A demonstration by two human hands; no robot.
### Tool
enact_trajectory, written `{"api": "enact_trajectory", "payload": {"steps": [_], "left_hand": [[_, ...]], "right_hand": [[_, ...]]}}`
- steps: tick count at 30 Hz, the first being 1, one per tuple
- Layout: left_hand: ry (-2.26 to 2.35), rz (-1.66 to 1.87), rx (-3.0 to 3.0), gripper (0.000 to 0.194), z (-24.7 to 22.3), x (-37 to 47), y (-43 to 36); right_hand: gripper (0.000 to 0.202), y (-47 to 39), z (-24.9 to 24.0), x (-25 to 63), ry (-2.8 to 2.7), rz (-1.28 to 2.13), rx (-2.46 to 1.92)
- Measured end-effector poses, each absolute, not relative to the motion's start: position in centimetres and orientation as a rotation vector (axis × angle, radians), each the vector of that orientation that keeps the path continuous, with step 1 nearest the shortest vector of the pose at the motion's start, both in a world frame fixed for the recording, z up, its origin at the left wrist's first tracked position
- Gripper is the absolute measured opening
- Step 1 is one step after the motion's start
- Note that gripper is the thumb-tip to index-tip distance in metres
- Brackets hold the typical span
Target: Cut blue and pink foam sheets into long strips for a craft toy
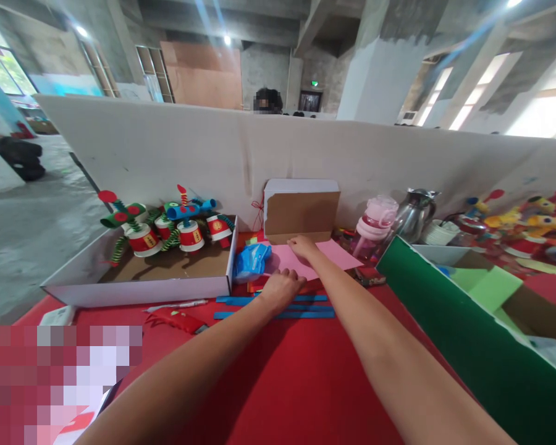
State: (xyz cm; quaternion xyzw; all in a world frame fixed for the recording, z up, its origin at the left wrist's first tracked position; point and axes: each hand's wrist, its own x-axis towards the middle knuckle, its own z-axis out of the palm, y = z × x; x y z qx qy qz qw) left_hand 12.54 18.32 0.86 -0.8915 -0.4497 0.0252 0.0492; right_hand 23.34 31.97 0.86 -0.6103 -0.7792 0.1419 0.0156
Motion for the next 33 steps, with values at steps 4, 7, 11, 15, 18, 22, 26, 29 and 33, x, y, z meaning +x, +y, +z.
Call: {"api": "enact_trajectory", "payload": {"steps": [4, 7, 11, 15, 18, 22, 26, 29, 33], "left_hand": [[-1.309, 0.043, -2.738, 0.026, 1.2, 12.0, 16.6], [-1.24, 0.007, -2.767, 0.022, 1.0, 11.5, 14.9], [-1.121, -0.087, -2.778, 0.018, 0.5, 10.0, 13.1], [-1.011, -0.128, -2.758, 0.018, 0.4, 8.4, 13.0], [-0.928, -0.109, -2.715, 0.017, 0.8, 8.0, 12.9], [-0.832, -0.088, -2.637, 0.021, 1.7, 8.7, 11.3], [-0.837, -0.115, -2.598, 0.02, 2.4, 8.5, 8.6], [-0.905, -0.219, -2.543, 0.018, 2.7, 7.2, 6.2], [-0.93, -0.409, -2.455, 0.021, 3.0, 5.1, 2.5]], "right_hand": [[0.029, 32.6, 0.8, 23.3, -2.393, 0.454, -1.877], [0.031, 32.9, 0.8, 23.4, -2.364, 0.489, -1.873], [0.028, 32.4, 1.6, 23.9, -2.308, 0.565, -1.849], [0.049, 30.0, 3.1, 23.7, -2.242, 0.709, -1.815], [0.062, 27.2, 3.7, 21.9, -2.24, 0.886, -1.753], [0.047, 24.4, 3.1, 18.1, -2.236, 0.873, -1.683], [0.044, 24.0, 2.9, 15.2, -2.187, 0.672, -1.682], [0.055, 24.5, 3.1, 14.4, -2.145, 0.628, -1.644], [0.055, 24.4, 3.2, 15.9, -2.09, 0.63, -1.635]]}}
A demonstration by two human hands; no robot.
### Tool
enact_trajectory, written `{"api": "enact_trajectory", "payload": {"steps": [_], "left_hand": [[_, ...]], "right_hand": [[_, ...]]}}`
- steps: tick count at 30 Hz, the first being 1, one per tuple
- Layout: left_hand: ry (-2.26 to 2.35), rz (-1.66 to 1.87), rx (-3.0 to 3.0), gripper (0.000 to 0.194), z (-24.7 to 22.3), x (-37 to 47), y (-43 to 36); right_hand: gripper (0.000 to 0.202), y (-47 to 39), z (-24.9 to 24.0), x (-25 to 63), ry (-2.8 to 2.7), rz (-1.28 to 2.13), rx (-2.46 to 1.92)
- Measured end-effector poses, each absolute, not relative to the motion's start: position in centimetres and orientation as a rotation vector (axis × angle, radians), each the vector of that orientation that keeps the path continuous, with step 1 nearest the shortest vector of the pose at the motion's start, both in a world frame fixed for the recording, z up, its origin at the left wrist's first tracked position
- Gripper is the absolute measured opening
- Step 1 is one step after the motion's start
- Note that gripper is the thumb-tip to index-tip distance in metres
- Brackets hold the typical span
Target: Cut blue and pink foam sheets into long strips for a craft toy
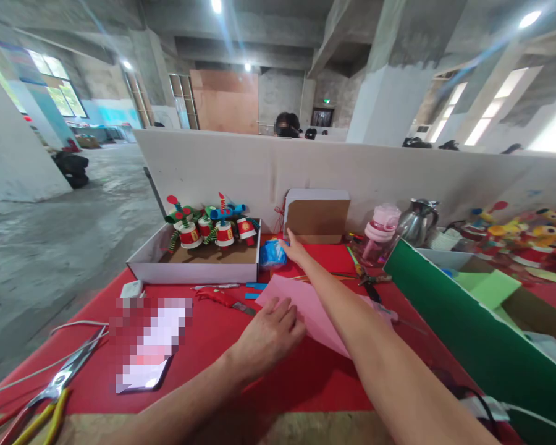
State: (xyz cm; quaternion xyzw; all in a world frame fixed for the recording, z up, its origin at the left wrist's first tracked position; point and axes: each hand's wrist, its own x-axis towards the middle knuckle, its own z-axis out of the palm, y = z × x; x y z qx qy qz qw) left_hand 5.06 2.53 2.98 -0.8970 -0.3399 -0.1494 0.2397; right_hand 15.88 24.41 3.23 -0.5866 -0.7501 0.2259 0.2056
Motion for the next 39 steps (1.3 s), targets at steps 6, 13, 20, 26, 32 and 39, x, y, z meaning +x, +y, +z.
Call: {"api": "enact_trajectory", "payload": {"steps": [6, 13, 20, 26, 32, 39], "left_hand": [[-0.971, -0.583, -2.348, 0.021, 2.4, 3.3, -2.1], [-1.06, -0.853, -2.29, 0.027, -0.1, 3.1, -6.8], [-1.112, -0.803, -2.318, 0.023, -2.5, 2.9, -8.0], [-1.164, -0.63, -2.449, 0.026, -2.4, 1.7, -8.3], [-1.313, -0.556, -2.533, 0.011, -1.0, 0.6, -8.4], [-1.556, -0.1, -2.793, 0.033, 1.6, 0.0, -8.2]], "right_hand": [[0.039, 22.2, 3.3, 21.7, -2.055, 0.575, -1.665], [0.026, 19.6, 2.5, 19.8, -2.23, 0.597, -1.56], [0.031, 19.7, 2.8, 15.0, -2.328, 0.579, -1.499], [0.03, 15.2, 6.9, 20.0, -2.309, 0.639, -1.454], [0.034, 0.3, 7.6, 25.0, -2.126, 0.663, -1.194], [0.047, -6.2, 2.2, 25.4, -2.546, 0.573, -1.455]]}}
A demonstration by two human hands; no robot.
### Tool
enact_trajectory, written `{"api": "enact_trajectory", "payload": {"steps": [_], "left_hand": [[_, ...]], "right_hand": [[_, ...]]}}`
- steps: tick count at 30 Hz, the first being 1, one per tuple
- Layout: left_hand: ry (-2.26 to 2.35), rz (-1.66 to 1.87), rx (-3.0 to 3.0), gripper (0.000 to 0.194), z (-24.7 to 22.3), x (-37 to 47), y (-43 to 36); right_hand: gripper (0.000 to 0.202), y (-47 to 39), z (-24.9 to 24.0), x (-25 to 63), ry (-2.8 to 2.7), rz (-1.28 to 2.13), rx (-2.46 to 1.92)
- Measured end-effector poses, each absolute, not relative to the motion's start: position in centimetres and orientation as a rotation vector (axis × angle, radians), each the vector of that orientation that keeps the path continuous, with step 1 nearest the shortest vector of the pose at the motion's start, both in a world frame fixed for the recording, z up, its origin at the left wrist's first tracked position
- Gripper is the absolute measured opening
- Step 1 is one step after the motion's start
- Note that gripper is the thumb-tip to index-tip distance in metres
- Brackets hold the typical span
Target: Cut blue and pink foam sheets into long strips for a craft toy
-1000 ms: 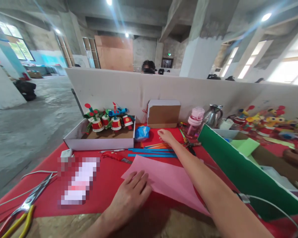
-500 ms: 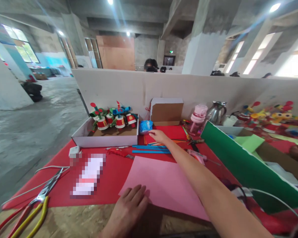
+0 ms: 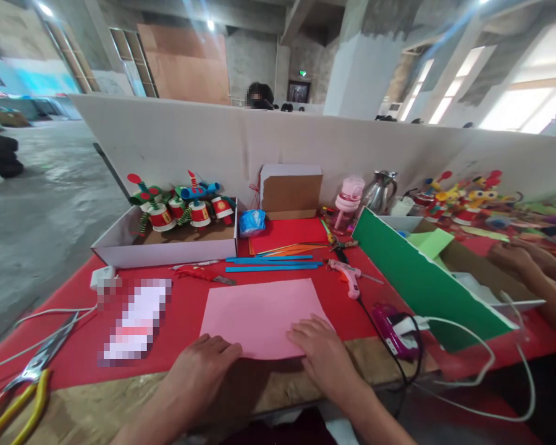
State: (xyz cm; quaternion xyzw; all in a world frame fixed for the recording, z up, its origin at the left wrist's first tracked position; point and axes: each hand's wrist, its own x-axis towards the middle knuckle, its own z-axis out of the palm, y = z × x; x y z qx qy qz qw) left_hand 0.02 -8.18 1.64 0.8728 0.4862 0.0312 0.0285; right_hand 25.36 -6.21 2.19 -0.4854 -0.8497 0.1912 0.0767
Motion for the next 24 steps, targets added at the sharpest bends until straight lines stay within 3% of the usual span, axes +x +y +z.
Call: {"api": "enact_trajectory", "payload": {"steps": [5, 11, 15, 24], "left_hand": [[1.463, 0.04, 2.545, 0.055, 2.4, 0.5, -7.8], [1.571, 0.208, 2.231, 0.045, 0.9, -3.5, -7.7], [1.587, 0.334, 1.975, 0.044, 0.2, -5.6, -6.8], [1.543, 0.531, 1.699, 0.039, 0.7, -4.7, -6.9]], "right_hand": [[0.039, -4.9, 1.8, 26.7, -2.589, 0.71, -1.445], [0.029, -3.9, 0.7, 30.9, -2.216, 1.037, -1.335], [0.037, -2.9, 0.2, 32.9, -1.968, 1.266, -1.349], [0.05, -3.0, 1.2, 32.6, -1.96, 1.174, -1.454]]}}
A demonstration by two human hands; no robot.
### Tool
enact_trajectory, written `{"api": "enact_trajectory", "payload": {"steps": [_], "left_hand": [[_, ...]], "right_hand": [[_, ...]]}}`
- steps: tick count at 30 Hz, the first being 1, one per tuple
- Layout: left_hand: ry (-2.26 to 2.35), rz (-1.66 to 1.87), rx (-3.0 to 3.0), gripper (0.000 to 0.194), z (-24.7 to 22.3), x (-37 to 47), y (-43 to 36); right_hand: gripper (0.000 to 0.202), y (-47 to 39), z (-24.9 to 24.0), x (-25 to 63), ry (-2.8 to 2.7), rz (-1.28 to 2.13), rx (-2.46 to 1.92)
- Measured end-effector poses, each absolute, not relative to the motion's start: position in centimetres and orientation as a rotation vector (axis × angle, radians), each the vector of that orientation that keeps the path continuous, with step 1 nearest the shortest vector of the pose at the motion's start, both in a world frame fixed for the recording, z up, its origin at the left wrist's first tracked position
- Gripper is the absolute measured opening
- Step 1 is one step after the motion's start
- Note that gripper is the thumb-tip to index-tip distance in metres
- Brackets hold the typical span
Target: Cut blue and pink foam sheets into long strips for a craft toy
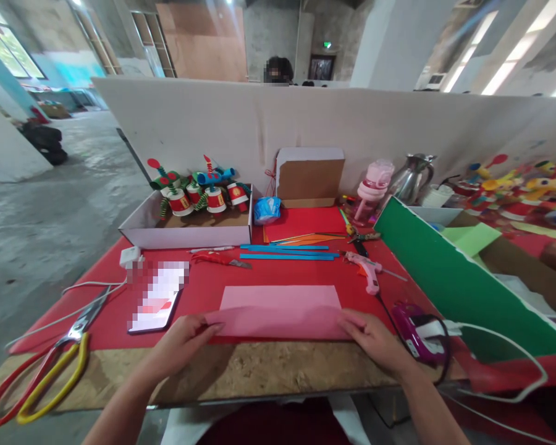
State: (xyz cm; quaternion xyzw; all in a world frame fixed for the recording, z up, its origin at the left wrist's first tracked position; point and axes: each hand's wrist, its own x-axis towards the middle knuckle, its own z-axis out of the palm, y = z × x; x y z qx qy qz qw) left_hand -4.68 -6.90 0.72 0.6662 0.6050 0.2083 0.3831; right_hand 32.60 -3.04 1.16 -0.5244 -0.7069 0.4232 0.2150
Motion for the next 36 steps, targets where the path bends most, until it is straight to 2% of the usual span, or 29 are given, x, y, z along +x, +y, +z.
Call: {"api": "enact_trajectory", "payload": {"steps": [4, 8, 11, 14, 16, 19, 27, 36], "left_hand": [[1.613, 0.652, 1.615, 0.042, -0.1, -4.4, -6.4], [1.802, 0.674, 1.632, 0.043, -0.6, -3.3, -5.3], [2.014, 0.527, 1.699, 0.038, -0.3, -2.1, -4.7], [2.223, 0.188, 1.729, 0.035, 0.4, -0.9, -4.7], [2.274, -0.046, 1.73, 0.037, 0.9, -0.4, -4.9], [2.226, -0.234, 1.751, 0.036, 1.6, 0.0, -5.2], [2.259, -0.366, 1.715, 0.042, 2.4, 1.1, -4.5], [2.289, -0.391, 1.673, 0.038, 3.1, 2.0, -4.4]], "right_hand": [[0.055, -2.9, 0.6, 32.3, -1.868, 1.046, -1.523], [0.052, -2.0, -0.8, 31.8, -1.778, 0.82, -1.608], [0.047, -1.4, -1.3, 31.7, -1.764, 0.714, -1.693], [0.042, -1.6, -1.4, 31.9, -1.758, 0.846, -1.604], [0.039, -1.9, -1.5, 32.2, -1.772, 0.915, -1.55], [0.034, -2.3, -1.8, 32.3, -1.85, 0.806, -1.639], [0.026, -1.5, 0.0, 29.2, -2.092, 0.173, -2.274], [0.03, -1.2, 1.0, 27.9, -2.157, 0.043, -2.481]]}}
